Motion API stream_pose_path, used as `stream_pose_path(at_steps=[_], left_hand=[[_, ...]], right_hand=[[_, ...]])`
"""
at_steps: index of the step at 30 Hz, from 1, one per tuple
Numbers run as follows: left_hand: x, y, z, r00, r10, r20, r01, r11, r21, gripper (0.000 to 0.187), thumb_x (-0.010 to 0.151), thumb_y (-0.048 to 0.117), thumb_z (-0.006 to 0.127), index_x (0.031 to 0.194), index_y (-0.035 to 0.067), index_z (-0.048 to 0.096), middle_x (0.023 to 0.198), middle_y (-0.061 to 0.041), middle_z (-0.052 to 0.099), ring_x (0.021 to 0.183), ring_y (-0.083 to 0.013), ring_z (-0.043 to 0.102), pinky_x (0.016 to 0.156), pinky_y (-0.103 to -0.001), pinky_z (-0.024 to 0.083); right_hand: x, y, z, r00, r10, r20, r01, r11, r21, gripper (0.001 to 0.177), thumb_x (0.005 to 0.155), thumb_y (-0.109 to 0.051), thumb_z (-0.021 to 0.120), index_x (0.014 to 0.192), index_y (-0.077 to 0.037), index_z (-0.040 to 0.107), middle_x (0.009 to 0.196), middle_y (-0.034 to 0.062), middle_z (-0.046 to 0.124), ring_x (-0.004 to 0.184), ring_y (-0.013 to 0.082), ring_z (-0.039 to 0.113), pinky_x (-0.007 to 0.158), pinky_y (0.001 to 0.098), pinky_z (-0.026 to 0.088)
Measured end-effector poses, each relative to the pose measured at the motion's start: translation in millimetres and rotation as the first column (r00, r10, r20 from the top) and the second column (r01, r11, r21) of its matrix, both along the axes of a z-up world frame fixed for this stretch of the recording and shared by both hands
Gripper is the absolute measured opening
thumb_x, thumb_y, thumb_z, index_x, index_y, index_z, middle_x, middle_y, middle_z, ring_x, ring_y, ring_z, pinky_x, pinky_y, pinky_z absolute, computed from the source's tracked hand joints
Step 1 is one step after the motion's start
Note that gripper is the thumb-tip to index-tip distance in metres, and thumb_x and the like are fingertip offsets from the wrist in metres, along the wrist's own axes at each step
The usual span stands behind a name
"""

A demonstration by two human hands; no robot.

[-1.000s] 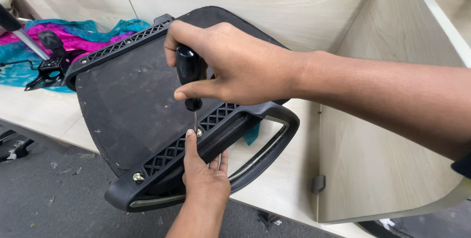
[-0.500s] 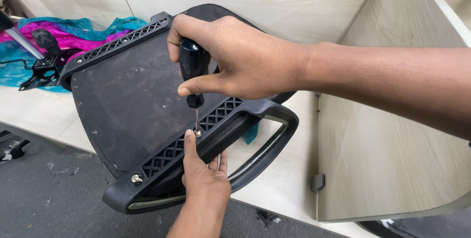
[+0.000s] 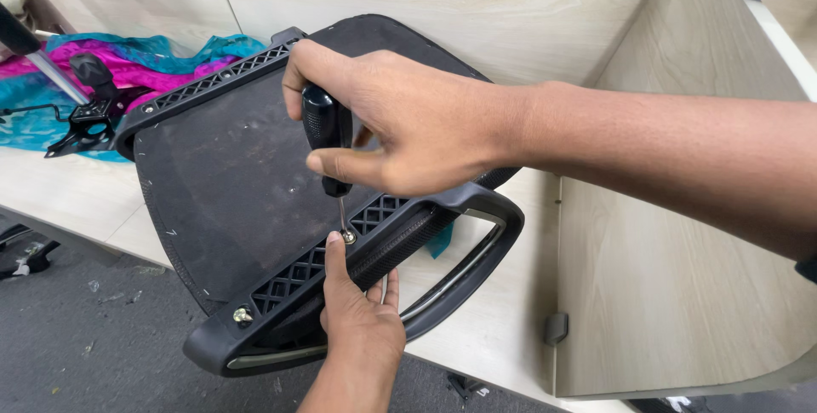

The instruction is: The person attaches two black plastic side rails to a black upholstered chair seat using a screwdriver and screws. They align the rails, insert screws, and tighten them to secure the components.

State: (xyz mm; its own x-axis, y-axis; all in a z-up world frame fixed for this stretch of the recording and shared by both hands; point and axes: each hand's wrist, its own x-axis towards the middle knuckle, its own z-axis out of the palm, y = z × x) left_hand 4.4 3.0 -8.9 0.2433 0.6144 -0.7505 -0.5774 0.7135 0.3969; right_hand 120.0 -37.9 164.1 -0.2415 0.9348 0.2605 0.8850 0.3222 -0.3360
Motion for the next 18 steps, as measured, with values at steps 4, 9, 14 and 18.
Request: stream_pose_path(at_steps=[4,9,14,18], left_hand=[[-0.4,-0.6,2.1,1.0,-0.012,-0.008,0.012,1.0,-0.001,0.056,0.086,0.036,0.077,0.12,-0.004,0.057,0.115,-0.011,0.067,0.111,-0.0201,0.07,0.107,-0.036,0.053],[0.0,-0.6,2.4,1.0,0.003,-0.008,-0.003,1.0,-0.01,0.054,0.087,0.035,0.077,0.118,-0.004,0.057,0.113,-0.011,0.068,0.109,-0.02,0.07,0.107,-0.036,0.053],[-0.5,0.5,0.6,1.0,-0.008,-0.023,0.008,1.0,-0.011,0.057,0.086,0.036,0.078,0.12,-0.005,0.056,0.114,-0.012,0.067,0.11,-0.0196,0.07,0.108,-0.037,0.052],[0.3,2.0,-2.0,1.0,0.003,-0.015,-0.003,1.0,-0.02,0.059,0.084,0.035,0.08,0.121,-0.004,0.056,0.114,-0.012,0.066,0.111,-0.0211,0.07,0.108,-0.038,0.052]], right_hand=[[-0.8,3.8,-2.4,0.959,0.28,-0.05,-0.268,0.947,0.178,0.036,0.099,-0.011,0.059,0.131,-0.005,0.042,0.119,0.0146,0.065,0.107,0.0264,0.072,0.092,0.0402,0.065],[-1.5,8.6,-12.1,0.981,0.172,0.094,-0.19,0.951,0.242,0.036,0.103,-0.019,0.067,0.131,-0.009,0.047,0.129,0.0099,0.064,0.116,0.0285,0.069,0.087,0.0398,0.064],[7.4,5.7,-15.6,0.968,0.245,0.049,-0.249,0.924,0.292,0.043,0.108,-0.008,0.058,0.146,-0.005,0.038,0.132,0.0148,0.06,0.121,0.0304,0.065,0.104,0.0445,0.057],[7.5,4.4,-20.1,0.993,0.113,-0.013,-0.109,0.975,0.196,0.044,0.108,-0.015,0.059,0.147,-0.007,0.04,0.116,0.0104,0.065,0.105,0.0226,0.071,0.088,0.0422,0.06]])
